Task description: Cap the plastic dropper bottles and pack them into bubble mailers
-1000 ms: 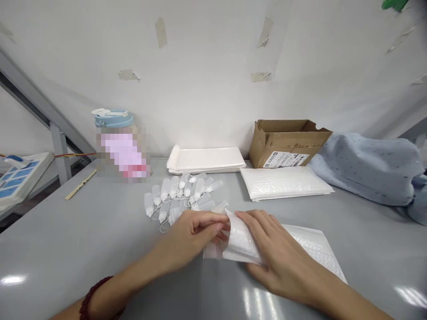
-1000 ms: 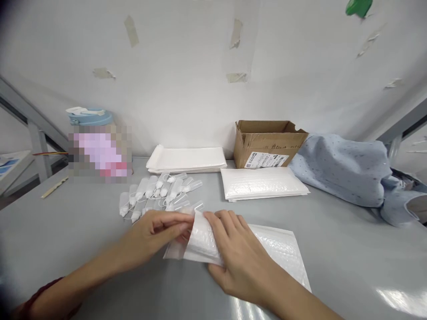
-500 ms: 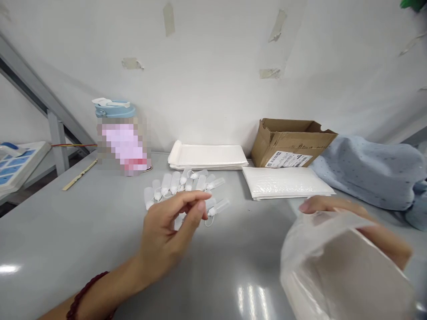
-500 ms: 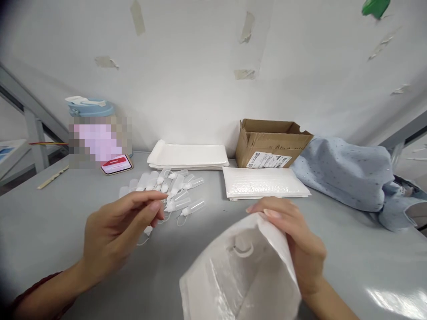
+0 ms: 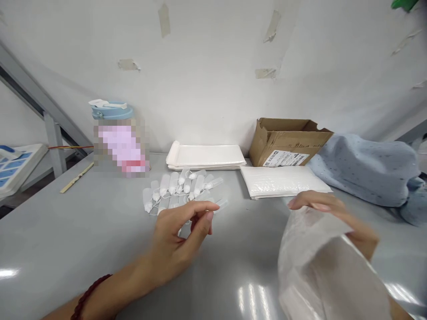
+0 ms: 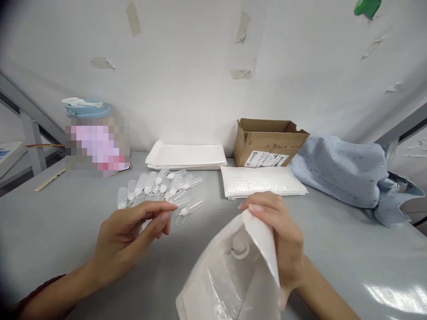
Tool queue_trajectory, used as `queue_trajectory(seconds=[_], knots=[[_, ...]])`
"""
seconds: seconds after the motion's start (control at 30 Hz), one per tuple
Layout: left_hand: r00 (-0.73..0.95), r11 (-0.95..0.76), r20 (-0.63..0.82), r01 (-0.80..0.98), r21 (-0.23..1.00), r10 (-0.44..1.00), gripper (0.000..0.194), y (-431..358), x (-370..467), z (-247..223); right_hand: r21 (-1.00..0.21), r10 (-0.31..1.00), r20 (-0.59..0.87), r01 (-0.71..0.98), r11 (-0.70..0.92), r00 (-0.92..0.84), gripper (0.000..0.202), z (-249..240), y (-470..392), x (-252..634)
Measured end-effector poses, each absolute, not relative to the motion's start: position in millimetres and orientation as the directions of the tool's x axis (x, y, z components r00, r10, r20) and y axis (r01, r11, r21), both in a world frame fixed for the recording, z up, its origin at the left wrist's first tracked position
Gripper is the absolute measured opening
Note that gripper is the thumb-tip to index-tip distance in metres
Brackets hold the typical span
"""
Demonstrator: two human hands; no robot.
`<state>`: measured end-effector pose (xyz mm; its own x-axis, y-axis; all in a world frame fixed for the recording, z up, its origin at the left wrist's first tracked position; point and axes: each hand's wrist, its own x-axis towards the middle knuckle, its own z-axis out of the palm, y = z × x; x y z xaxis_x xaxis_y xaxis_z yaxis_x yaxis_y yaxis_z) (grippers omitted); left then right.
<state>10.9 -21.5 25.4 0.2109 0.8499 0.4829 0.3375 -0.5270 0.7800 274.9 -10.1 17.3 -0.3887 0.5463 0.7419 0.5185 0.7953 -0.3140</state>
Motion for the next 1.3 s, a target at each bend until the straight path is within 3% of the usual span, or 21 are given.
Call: queue_trajectory(seconds=[0.1,0.2,0.27,0.4,0.63,0.8,0.97,1.13,1.3], knots=[[0.327,-0.384,0.276,0.338,0.859,0.904,0.024,-22.0,10.2,29.6,-0.248,0.469,0.678,0.426,0.870,-0.565,0.059,27.6,-8.1,265.3],[0.466,-0.101,-0.129,0.438,0.893,0.875,0.050,-18.8,10.3,30.4,-0.223,0.547,0.370,0.500,0.837,-0.751,0.066,29.2,-8.2,256.5],[0.513,0.076,-0.362,0.496,0.865,0.778,0.057,-15.4,11.6,26.0,-0.199,0.601,0.187,0.569,0.798,-0.777,0.066,25.5,-10.1,250.7],[0.509,0.235,-0.530,0.534,0.812,0.678,0.047,-10.9,16.0,9.8,-0.135,0.593,0.079,0.581,0.803,-0.801,0.070,13.2,-19.4,240.3],[0.458,0.389,-0.565,0.426,0.817,0.686,0.041,-8.9,22.5,-2.0,0.043,0.566,0.108,0.573,0.819,-0.817,0.066,-13.6,-38.2,220.1],[0.443,0.441,-0.564,0.356,0.824,0.697,0.034,-7.8,24.7,-0.6,0.078,0.570,0.131,0.581,0.810,-0.811,0.060,-19.3,-40.4,214.9],[0.478,0.209,-0.454,0.480,0.852,0.752,0.030,-12.2,27.5,0.9,0.071,0.568,0.211,0.592,0.803,-0.796,0.065,-19.7,-42.2,214.7],[0.529,-0.128,-0.265,0.593,0.795,0.806,0.031,-17.0,29.1,-3.0,0.067,0.573,0.265,0.608,0.791,-0.775,0.078,-14.8,-39.3,213.0],[0.620,-0.534,0.026,0.653,0.538,0.784,0.026,-22.9,28.2,-12.2,0.141,0.473,0.431,0.575,0.806,-0.768,0.041,-20.6,-42.8,211.7]])
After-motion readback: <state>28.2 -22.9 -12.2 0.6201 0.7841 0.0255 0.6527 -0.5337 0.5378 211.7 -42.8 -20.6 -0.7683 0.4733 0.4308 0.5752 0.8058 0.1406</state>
